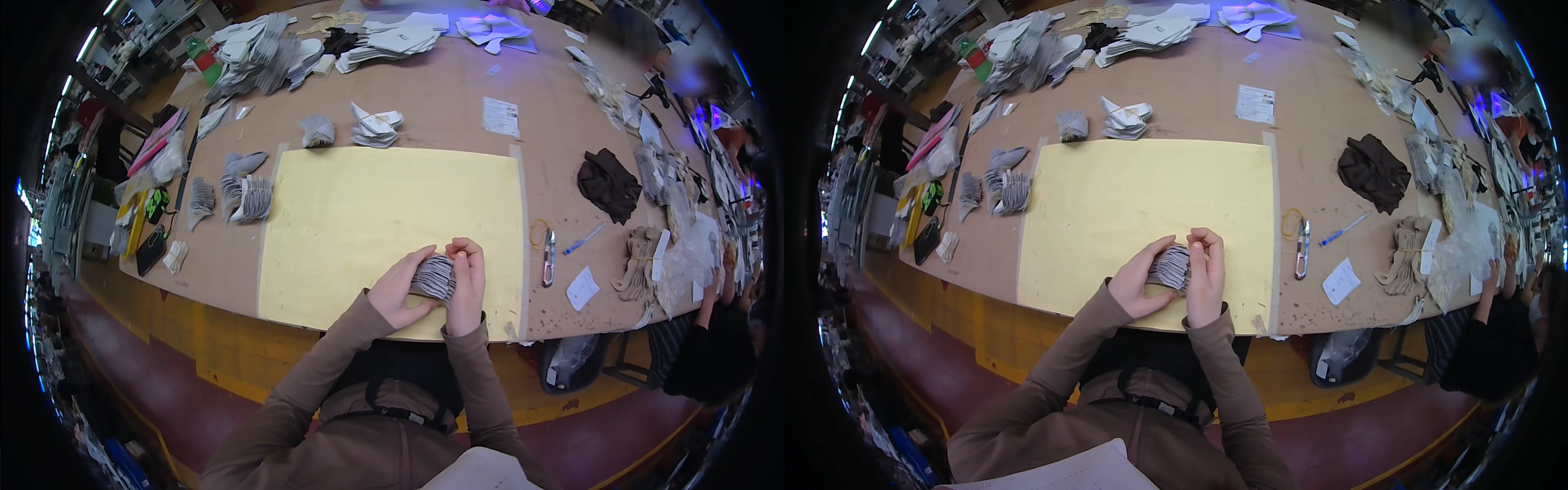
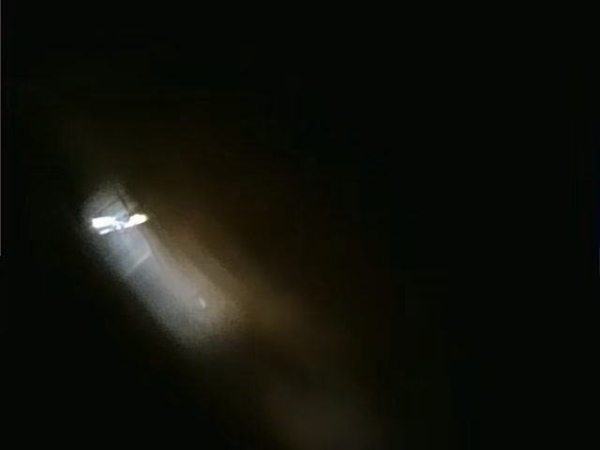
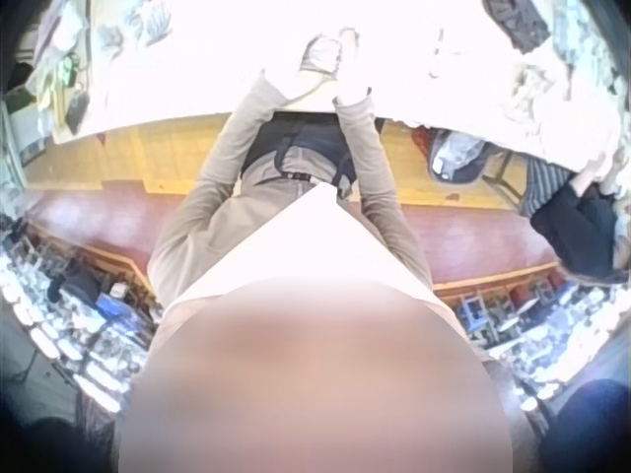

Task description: The person folds small white fabric pieces by hand on a yellow mat, aligns them into neat stacks, and places the stacks into a yellow tray. The person also picks up and repositions fabric pieces from the table to continue folding.

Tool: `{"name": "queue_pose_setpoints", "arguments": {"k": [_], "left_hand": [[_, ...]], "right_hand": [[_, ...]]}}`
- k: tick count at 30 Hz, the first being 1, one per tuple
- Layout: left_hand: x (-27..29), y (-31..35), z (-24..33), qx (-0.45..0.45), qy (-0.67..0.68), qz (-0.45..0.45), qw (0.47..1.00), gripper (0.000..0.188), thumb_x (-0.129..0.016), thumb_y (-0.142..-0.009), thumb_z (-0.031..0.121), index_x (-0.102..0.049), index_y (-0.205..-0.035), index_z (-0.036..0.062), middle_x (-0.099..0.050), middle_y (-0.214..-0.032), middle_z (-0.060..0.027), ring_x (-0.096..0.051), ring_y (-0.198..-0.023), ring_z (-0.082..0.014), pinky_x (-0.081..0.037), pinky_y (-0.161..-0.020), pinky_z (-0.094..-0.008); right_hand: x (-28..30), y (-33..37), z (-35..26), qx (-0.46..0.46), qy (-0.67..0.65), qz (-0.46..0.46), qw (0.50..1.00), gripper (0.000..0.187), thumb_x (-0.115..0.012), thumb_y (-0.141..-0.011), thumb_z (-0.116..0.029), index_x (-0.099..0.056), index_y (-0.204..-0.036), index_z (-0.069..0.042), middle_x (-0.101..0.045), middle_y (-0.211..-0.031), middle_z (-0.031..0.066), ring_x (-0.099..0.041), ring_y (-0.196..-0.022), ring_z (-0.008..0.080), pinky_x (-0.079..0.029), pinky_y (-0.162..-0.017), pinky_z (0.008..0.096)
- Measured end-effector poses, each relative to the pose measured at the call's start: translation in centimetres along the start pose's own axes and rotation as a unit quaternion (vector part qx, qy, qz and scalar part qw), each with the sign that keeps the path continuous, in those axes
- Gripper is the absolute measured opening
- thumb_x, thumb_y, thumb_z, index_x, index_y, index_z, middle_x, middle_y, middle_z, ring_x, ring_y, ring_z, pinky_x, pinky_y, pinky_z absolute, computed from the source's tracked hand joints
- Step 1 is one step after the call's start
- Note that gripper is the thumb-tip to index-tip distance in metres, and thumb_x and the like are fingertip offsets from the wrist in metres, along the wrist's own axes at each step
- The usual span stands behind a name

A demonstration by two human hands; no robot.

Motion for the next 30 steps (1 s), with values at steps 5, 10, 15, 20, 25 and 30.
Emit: {"name": "queue_pose_setpoints", "arguments": {"k": [5, 10, 15, 20, 25, 30], "left_hand": [[1.3, 0.2, -1.4, 0.056, 0.087, 0.028, 0.994, 0.080, -0.084, -0.071, 0.005, -0.042, -0.138, -0.0017, -0.057, -0.125, -0.0130, -0.057, -0.116, -0.0214, -0.045, -0.102, -0.0339], [6.2, 1.8, -4.9, 0.102, 0.342, 0.157, 0.921, 0.064, -0.080, -0.081, 0.014, -0.046, -0.133, -0.0028, -0.058, -0.120, -0.0102, -0.058, -0.113, -0.0174, -0.047, -0.100, -0.0336], [18.2, 5.8, -8.8, 0.081, 0.386, 0.362, 0.845, 0.062, -0.078, -0.084, 0.015, -0.044, -0.134, -0.0016, -0.057, -0.125, -0.0128, -0.057, -0.114, -0.0192, -0.047, -0.101, -0.0353], [32.2, 12.5, -12.1, 0.047, 0.310, 0.542, 0.780, 0.061, -0.075, -0.086, 0.016, -0.042, -0.136, 0.0021, -0.058, -0.123, -0.0117, -0.059, -0.112, -0.0208, -0.052, -0.092, -0.0367], [46.9, 20.0, -17.6, 0.111, 0.358, 0.601, 0.706, 0.055, -0.077, -0.084, 0.030, -0.052, -0.128, 0.0079, -0.063, -0.116, -0.0064, -0.064, -0.101, -0.0180, -0.056, -0.080, -0.0335], [59.2, 27.0, -23.3, 0.209, 0.273, 0.715, 0.609, 0.046, -0.082, -0.078, 0.038, -0.062, -0.115, 0.0197, -0.066, -0.103, -0.0004, -0.064, -0.091, -0.0157, -0.055, -0.078, -0.0333]], "right_hand": [[0.5, -0.2, -0.1, -0.004, -0.093, -0.001, 0.996, 0.031, -0.041, -0.105, -0.024, -0.046, -0.127, -0.003, -0.052, -0.115, 0.0094, -0.047, -0.113, 0.0172, -0.038, -0.104, 0.0338], [1.4, 0.1, 0.1, -0.034, -0.065, 0.009, 0.997, 0.025, -0.050, -0.100, -0.015, -0.052, -0.121, -0.001, -0.052, -0.115, 0.0100, -0.052, -0.106, 0.0173, -0.043, -0.100, 0.0340], [1.0, 0.5, 0.8, 0.014, 0.085, -0.032, 0.996, 0.017, -0.050, -0.094, -0.002, -0.056, -0.110, 0.000, -0.054, -0.104, 0.0060, -0.050, -0.091, 0.0132, -0.043, -0.083, 0.0265], [0.9, -0.2, 1.3, 0.025, 0.157, -0.077, 0.984, 0.014, -0.050, -0.092, 0.003, -0.058, -0.103, 0.000, -0.053, -0.104, 0.0071, -0.051, -0.088, 0.0141, -0.045, -0.078, 0.0261], [-0.5, -1.5, 1.7, 0.040, 0.226, -0.091, 0.969, 0.013, -0.050, -0.091, 0.004, -0.058, -0.101, 0.001, -0.053, -0.104, 0.0075, -0.051, -0.088, 0.0142, -0.045, -0.077, 0.0261], [-2.5, -2.0, 1.8, 0.051, 0.276, -0.095, 0.955, 0.012, -0.050, -0.091, 0.004, -0.058, -0.100, 0.001, -0.053, -0.105, 0.0079, -0.051, -0.088, 0.0143, -0.045, -0.077, 0.0261]]}}
Point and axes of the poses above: each hand's wrist, its own y-axis away from the middle knuckle, its own x-axis out of the back of the hand, z = x × y, the point moved 5 cm from there along -y, towards the middle knuckle
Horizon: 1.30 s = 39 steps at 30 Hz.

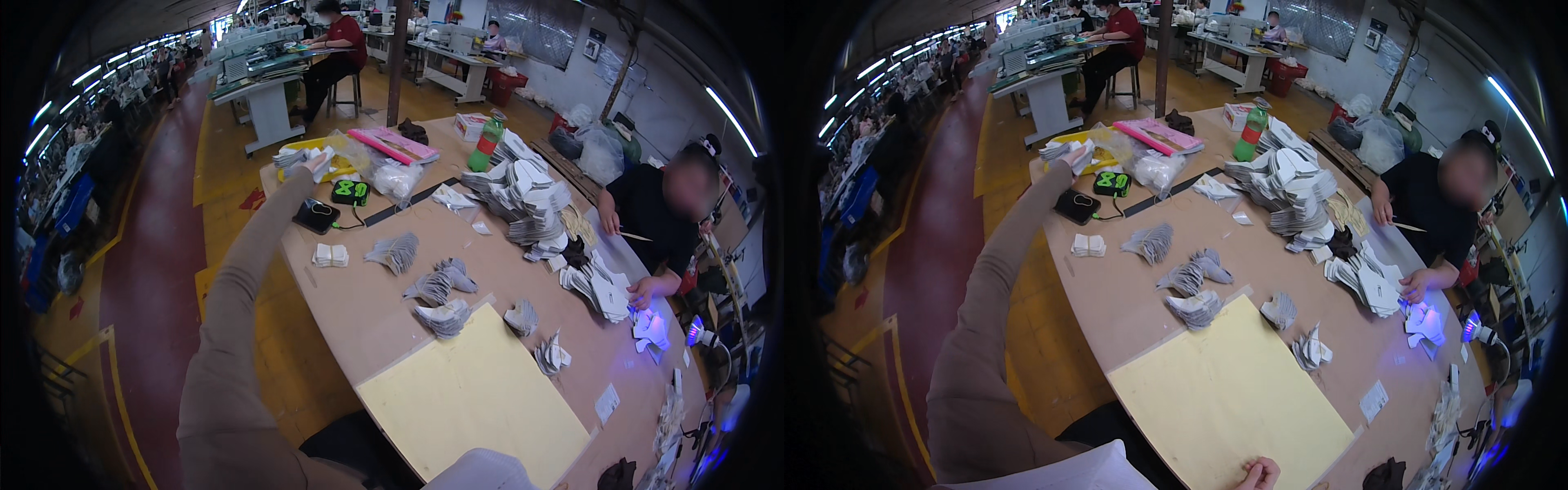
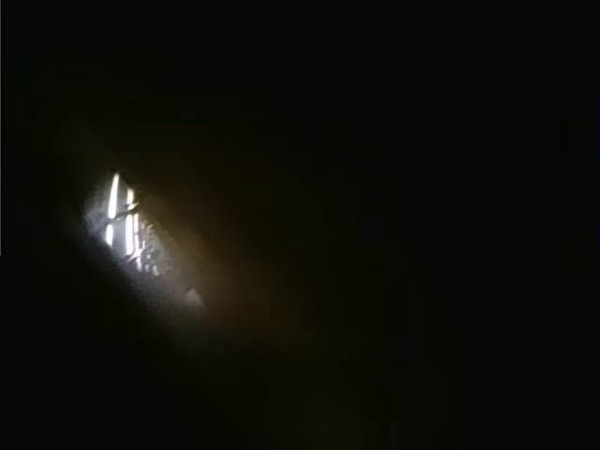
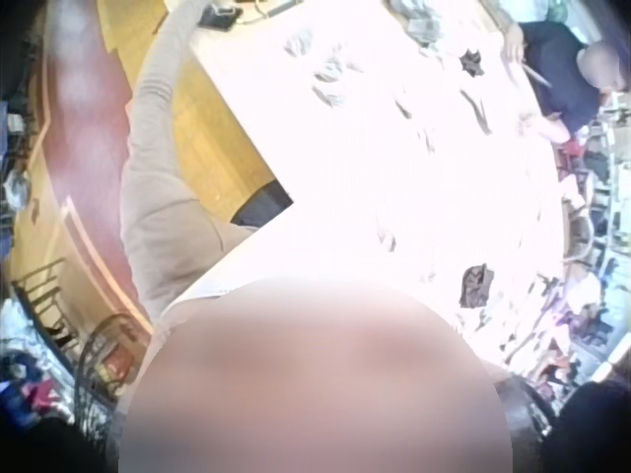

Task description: The person folds small white fabric pieces by hand on a yellow mat, aligns them into neat stacks, and places the stacks into a yellow tray. The person also picks up and repositions fabric pieces from the table to continue folding.

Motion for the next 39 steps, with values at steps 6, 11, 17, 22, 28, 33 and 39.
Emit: {"name": "queue_pose_setpoints", "arguments": {"k": [6, 11, 17, 22, 28, 33, 39], "left_hand": [[-1.5, -8.2, 1.2, 0.103, -0.008, 0.058, 0.993, 0.046, -0.079, -0.081, 0.036, -0.059, -0.118, 0.0201, -0.056, -0.126, -0.0062, -0.054, -0.115, -0.0219, -0.052, -0.091, -0.0379], [-2.6, -8.4, 0.6, 0.035, -0.101, -0.024, 0.994, 0.058, -0.080, -0.078, 0.038, -0.054, -0.125, 0.0156, -0.054, -0.128, -0.0127, -0.054, -0.115, -0.0251, -0.051, -0.093, -0.0376], [-2.3, -2.7, 1.5, -0.145, -0.317, 0.068, 0.935, 0.061, -0.080, -0.080, 0.031, -0.052, -0.130, 0.0126, -0.061, -0.119, -0.0123, -0.059, -0.109, -0.0213, -0.052, -0.086, -0.0324], [-7.4, 11.5, -1.0, -0.242, -0.309, -0.317, 0.863, 0.041, -0.071, -0.089, 0.020, -0.059, -0.125, 0.0069, -0.069, -0.101, -0.0062, -0.065, -0.095, -0.0150, -0.050, -0.085, -0.0266], [-12.7, 27.8, -4.2, -0.323, -0.457, -0.484, 0.672, 0.037, -0.070, -0.086, 0.024, -0.064, -0.117, 0.0056, -0.068, -0.108, -0.0110, -0.065, -0.098, -0.0244, -0.050, -0.090, -0.0346], [-17.9, 31.3, -6.5, -0.448, -0.432, -0.462, 0.631, 0.049, -0.071, -0.083, 0.026, -0.058, -0.127, 0.0082, -0.061, -0.124, -0.0152, -0.057, -0.115, -0.0321, -0.045, -0.099, -0.0401], [-24.3, 28.1, -11.0, -0.364, -0.568, -0.372, 0.638, 0.066, -0.079, -0.074, 0.030, -0.055, -0.133, 0.0096, -0.056, -0.130, -0.0182, -0.054, -0.121, -0.0308, -0.043, -0.101, -0.0391]], "right_hand": [[-1.1, -0.4, -0.6, 0.012, 0.035, -0.008, 0.999, 0.011, -0.050, -0.091, 0.004, -0.058, -0.099, 0.001, -0.053, -0.105, 0.0084, -0.051, -0.088, 0.0144, -0.046, -0.077, 0.0261], [-0.6, -0.1, -0.9, 0.042, 0.044, -0.018, 0.998, 0.011, -0.051, -0.091, 0.004, -0.059, -0.098, 0.002, -0.053, -0.105, 0.0089, -0.051, -0.088, 0.0145, -0.046, -0.076, 0.0262], [0.2, 1.4, -1.4, 0.043, 0.049, -0.013, 0.998, 0.010, -0.051, -0.091, 0.005, -0.059, -0.095, 0.003, -0.053, -0.106, 0.0100, -0.052, -0.089, 0.0150, -0.047, -0.075, 0.0262], [0.2, 1.8, -2.3, 0.017, 0.017, 0.004, 1.000, 0.010, -0.053, -0.090, 0.005, -0.062, -0.095, 0.004, -0.054, -0.109, 0.0115, -0.055, -0.091, 0.0170, -0.047, -0.076, 0.0260], [6.0, 2.8, -5.5, 0.143, 0.212, 0.068, 0.964, 0.011, -0.058, -0.085, 0.003, -0.064, -0.093, 0.002, -0.059, -0.107, 0.0166, -0.058, -0.098, 0.0286, -0.047, -0.087, 0.0379], [13.8, 4.3, -4.9, 0.147, 0.244, 0.201, 0.937, 0.010, -0.055, -0.089, 0.001, -0.063, -0.095, 0.005, -0.059, -0.109, 0.0163, -0.058, -0.101, 0.0295, -0.047, -0.090, 0.0383], [17.3, 7.7, -3.2, 0.113, 0.243, 0.244, 0.932, 0.012, -0.055, -0.089, 0.002, -0.063, -0.098, 0.005, -0.060, -0.107, 0.0160, -0.059, -0.099, 0.0297, -0.046, -0.090, 0.0386]]}}
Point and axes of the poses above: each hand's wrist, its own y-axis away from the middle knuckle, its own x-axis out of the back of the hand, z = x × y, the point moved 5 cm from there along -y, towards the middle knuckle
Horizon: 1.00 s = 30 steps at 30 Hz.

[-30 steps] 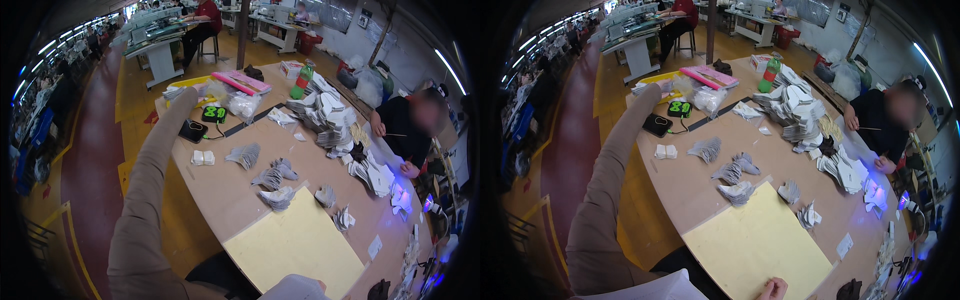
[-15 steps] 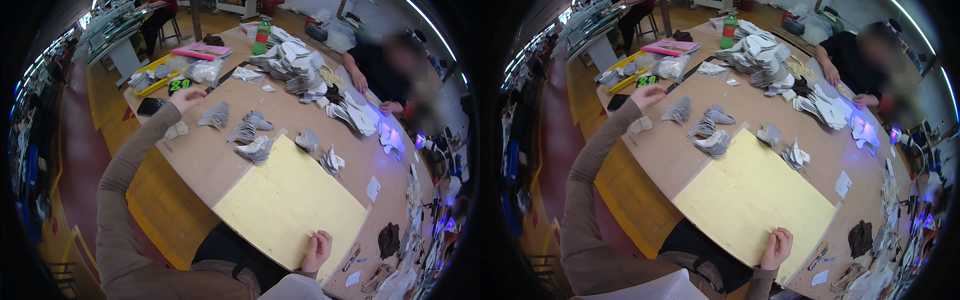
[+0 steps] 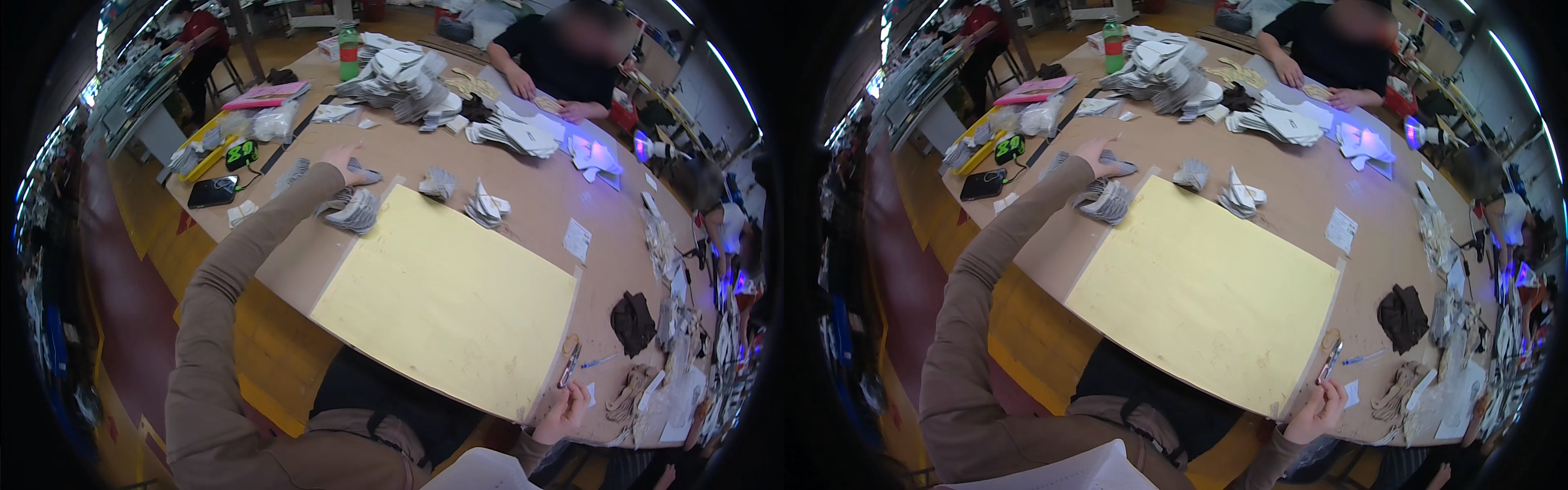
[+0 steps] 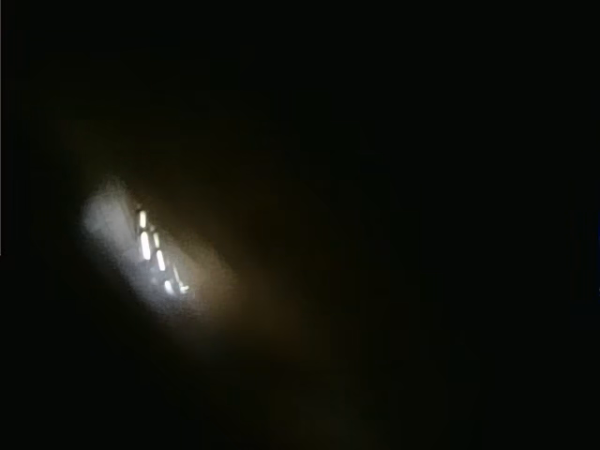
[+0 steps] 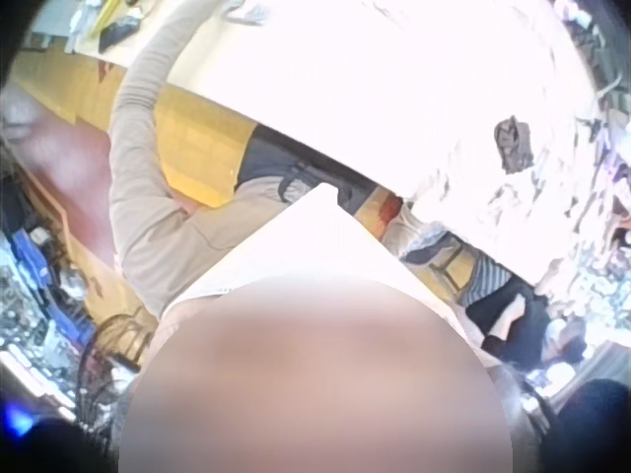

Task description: The person folds small white fabric pieces by hand on a yellow mat, aligns them into neat stacks, and places the stacks into a yellow tray. The person also picks up and repositions fabric pieces from the table to continue folding.

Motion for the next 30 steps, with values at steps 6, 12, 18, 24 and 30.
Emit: {"name": "queue_pose_setpoints", "arguments": {"k": [6, 12, 18, 24, 30], "left_hand": [[-0.8, -2.9, 2.4, 0.067, -0.048, -0.093, 0.992, 0.066, -0.078, -0.074, 0.034, -0.057, -0.132, 0.0102, -0.062, -0.126, -0.0151, -0.057, -0.117, -0.0328, -0.045, -0.101, -0.0399], [-2.4, -1.4, 14.8, -0.237, 0.083, -0.012, 0.968, 0.050, -0.070, -0.084, 0.034, -0.059, -0.126, 0.0082, -0.061, -0.124, -0.0159, -0.055, -0.118, -0.0334, -0.043, -0.101, -0.0414], [-7.4, -1.5, 20.7, -0.255, -0.079, 0.077, 0.961, 0.058, -0.071, -0.081, 0.039, -0.056, -0.128, 0.0087, -0.056, -0.129, -0.0189, -0.053, -0.121, -0.0361, -0.042, -0.103, -0.0418], [-8.5, -4.0, 14.1, 0.001, 0.074, -0.023, 0.997, 0.074, -0.077, -0.073, 0.035, -0.048, -0.136, 0.0093, -0.051, -0.136, -0.0179, -0.050, -0.126, -0.0347, -0.042, -0.104, -0.0400], [-9.2, 4.6, 14.1, -0.128, 0.296, 0.014, 0.947, 0.097, -0.079, -0.069, 0.010, -0.026, -0.150, 0.0130, -0.043, -0.146, -0.0188, -0.047, -0.132, -0.0304, -0.039, -0.107, -0.0437]], "right_hand": [[0.6, 1.3, -0.2, 0.029, 0.027, -0.010, 0.999, 0.012, -0.057, -0.086, 0.004, -0.063, -0.097, 0.005, -0.061, -0.105, 0.0162, -0.059, -0.097, 0.0296, -0.046, -0.088, 0.0372], [-3.2, 3.6, -0.5, -0.096, -0.080, -0.062, 0.990, 0.012, -0.059, -0.085, 0.003, -0.065, -0.095, 0.000, -0.064, -0.093, 0.0104, -0.059, -0.077, 0.0222, -0.047, -0.071, 0.0319], [-6.7, 5.0, -3.2, 0.028, 0.069, -0.127, 0.989, 0.013, -0.065, -0.080, -0.001, -0.069, -0.092, -0.005, -0.065, -0.080, 0.0086, -0.054, -0.058, 0.0244, -0.041, -0.055, 0.0355], [-6.3, 4.9, -3.8, 0.099, 0.082, -0.086, 0.988, 0.015, -0.065, -0.078, 0.001, -0.069, -0.091, -0.006, -0.067, -0.082, 0.0075, -0.058, -0.059, 0.0244, -0.041, -0.055, 0.0358], [-6.8, 4.9, -4.2, 0.141, 0.120, -0.051, 0.981, 0.016, -0.067, -0.075, 0.002, -0.069, -0.090, -0.005, -0.067, -0.082, 0.0081, -0.063, -0.066, 0.0246, -0.043, -0.056, 0.0350]]}}
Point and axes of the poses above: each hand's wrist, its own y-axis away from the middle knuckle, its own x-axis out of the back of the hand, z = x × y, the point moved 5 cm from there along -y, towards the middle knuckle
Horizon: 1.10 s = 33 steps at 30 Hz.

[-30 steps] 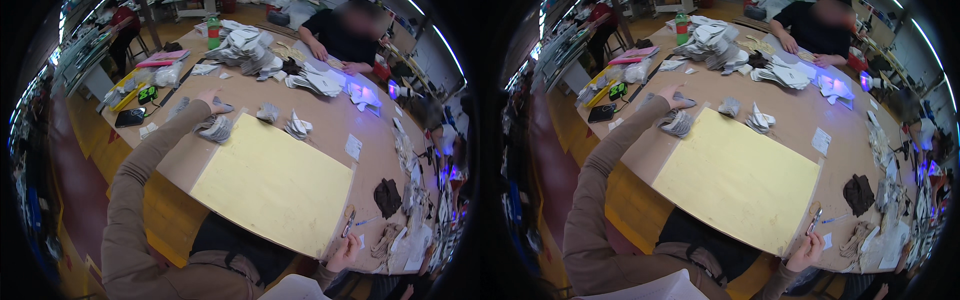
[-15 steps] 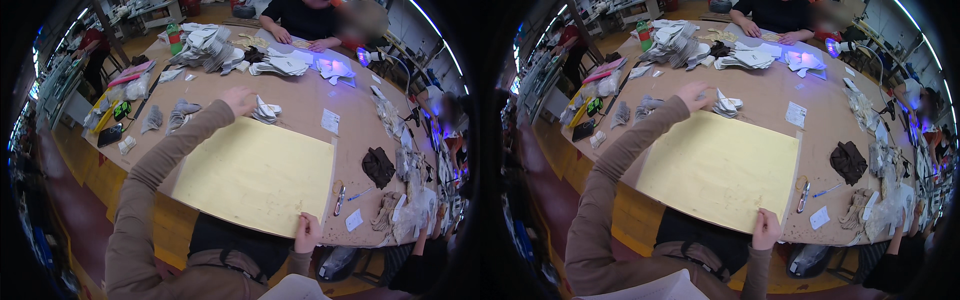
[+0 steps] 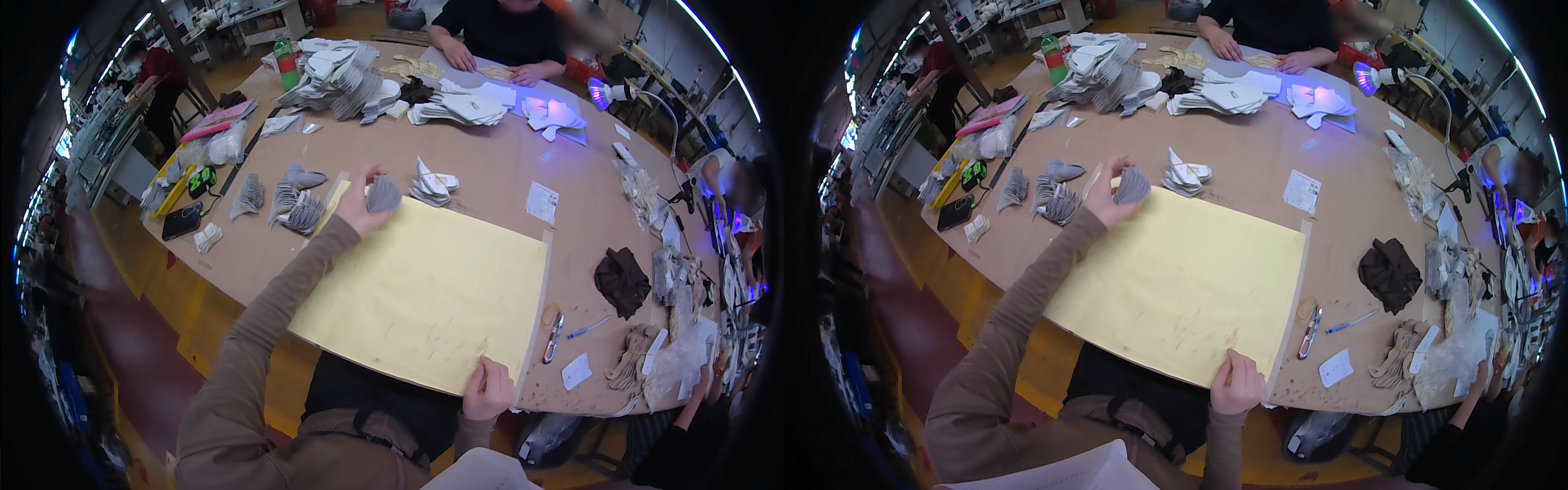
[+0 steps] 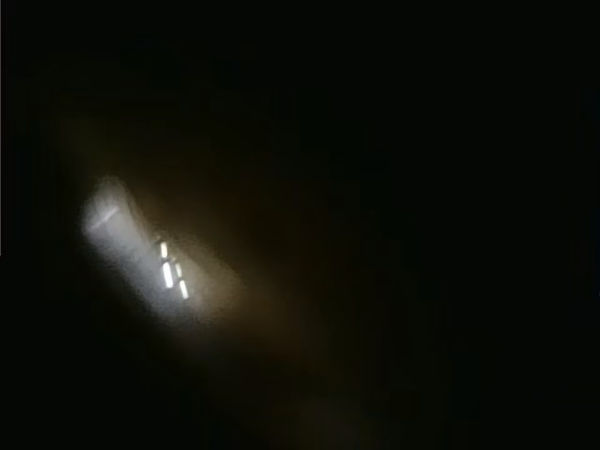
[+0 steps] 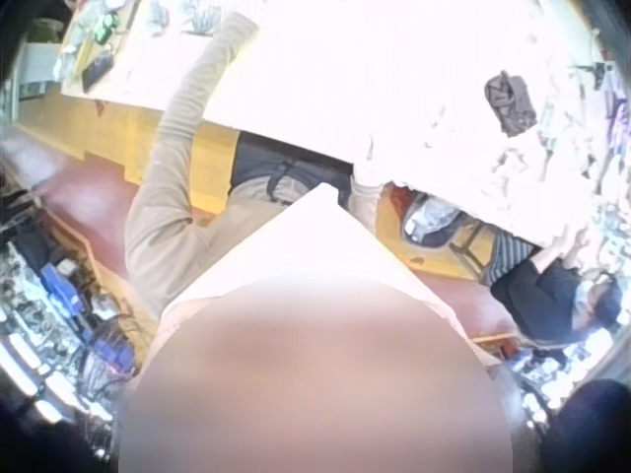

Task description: The person folds small white fabric pieces by hand on a yellow mat, aligns them into neat stacks, and places the stacks into a yellow tray. The person also picks up and repositions fabric pieces from the table to continue folding.

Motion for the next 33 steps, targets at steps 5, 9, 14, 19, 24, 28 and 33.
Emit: {"name": "queue_pose_setpoints", "arguments": {"k": [5, 9, 14, 19, 24, 28, 33], "left_hand": [[-3.2, 7.4, 5.5, -0.157, 0.129, -0.145, 0.968, 0.109, -0.074, -0.075, 0.002, -0.002, -0.155, 0.0180, -0.030, -0.155, -0.0201, -0.033, -0.143, -0.0302, -0.033, -0.112, -0.0486], [-3.7, 8.2, 5.9, -0.024, 0.176, -0.119, 0.977, 0.098, -0.070, -0.082, 0.001, -0.006, -0.155, 0.0145, -0.030, -0.155, -0.0184, -0.032, -0.143, -0.0298, -0.028, -0.115, -0.0466], [-5.0, 8.2, 5.4, 0.139, 0.323, -0.235, 0.906, 0.084, -0.073, -0.081, 0.003, -0.027, -0.151, 0.0069, -0.043, -0.147, -0.0158, -0.042, -0.136, -0.0260, -0.032, -0.114, -0.0377], [-5.2, 8.8, 6.1, 0.020, 0.119, -0.215, 0.969, 0.077, -0.079, -0.078, 0.009, -0.039, -0.144, 0.0025, -0.054, -0.134, -0.0138, -0.054, -0.123, -0.0219, -0.044, -0.105, -0.0327], [-5.7, 9.8, 4.2, 0.254, 0.433, -0.089, 0.860, 0.062, -0.069, -0.084, 0.005, -0.042, -0.139, 0.0022, -0.057, -0.124, -0.0110, -0.061, -0.110, -0.0216, -0.052, -0.095, -0.0368], [-6.9, 11.5, 4.2, 0.300, 0.529, -0.066, 0.791, 0.059, -0.063, -0.084, 0.001, -0.040, -0.138, 0.0015, -0.057, -0.121, -0.0102, -0.061, -0.106, -0.0203, -0.055, -0.090, -0.0386], [-9.6, 14.2, 6.0, 0.291, 0.500, -0.143, 0.803, 0.062, -0.065, -0.082, 0.000, -0.039, -0.139, 0.0013, -0.060, -0.116, -0.0101, -0.061, -0.108, -0.0196, -0.054, -0.092, -0.0362]], "right_hand": [[0.1, 0.0, 0.0, 0.006, -0.007, -0.001, 1.000, 0.016, -0.067, -0.075, 0.003, -0.069, -0.090, -0.005, -0.067, -0.080, 0.0078, -0.063, -0.066, 0.0241, -0.044, -0.055, 0.0344], [0.0, -0.1, 0.0, 0.001, -0.004, -0.003, 1.000, 0.015, -0.067, -0.076, 0.003, -0.069, -0.090, -0.004, -0.066, -0.080, 0.0074, -0.063, -0.065, 0.0237, -0.043, -0.055, 0.0341], [0.0, 0.0, 0.0, -0.002, -0.004, 0.001, 1.000, 0.016, -0.067, -0.076, 0.003, -0.069, -0.090, -0.005, -0.066, -0.080, 0.0073, -0.063, -0.065, 0.0234, -0.043, -0.055, 0.0338], [0.1, -0.3, -0.2, -0.010, -0.004, 0.003, 1.000, 0.017, -0.068, -0.076, 0.002, -0.069, -0.091, -0.006, -0.066, -0.080, 0.0069, -0.062, -0.063, 0.0232, -0.042, -0.054, 0.0342], [0.0, -0.4, 0.1, -0.051, -0.037, -0.042, 0.997, 0.013, -0.065, -0.079, 0.004, -0.069, -0.090, -0.002, -0.065, -0.081, 0.0092, -0.055, -0.059, 0.0227, -0.041, -0.055, 0.0334], [0.0, -0.5, 0.6, -0.130, -0.095, -0.094, 0.982, 0.010, -0.063, -0.084, 0.002, -0.067, -0.093, 0.001, -0.064, -0.079, 0.0058, -0.053, -0.060, 0.0157, -0.041, -0.056, 0.0312], [0.6, -1.6, -1.1, -0.144, -0.203, -0.057, 0.967, 0.012, -0.065, -0.083, 0.003, -0.069, -0.094, 0.000, -0.066, -0.085, 0.0107, -0.059, -0.074, 0.0217, -0.046, -0.065, 0.0313]]}}
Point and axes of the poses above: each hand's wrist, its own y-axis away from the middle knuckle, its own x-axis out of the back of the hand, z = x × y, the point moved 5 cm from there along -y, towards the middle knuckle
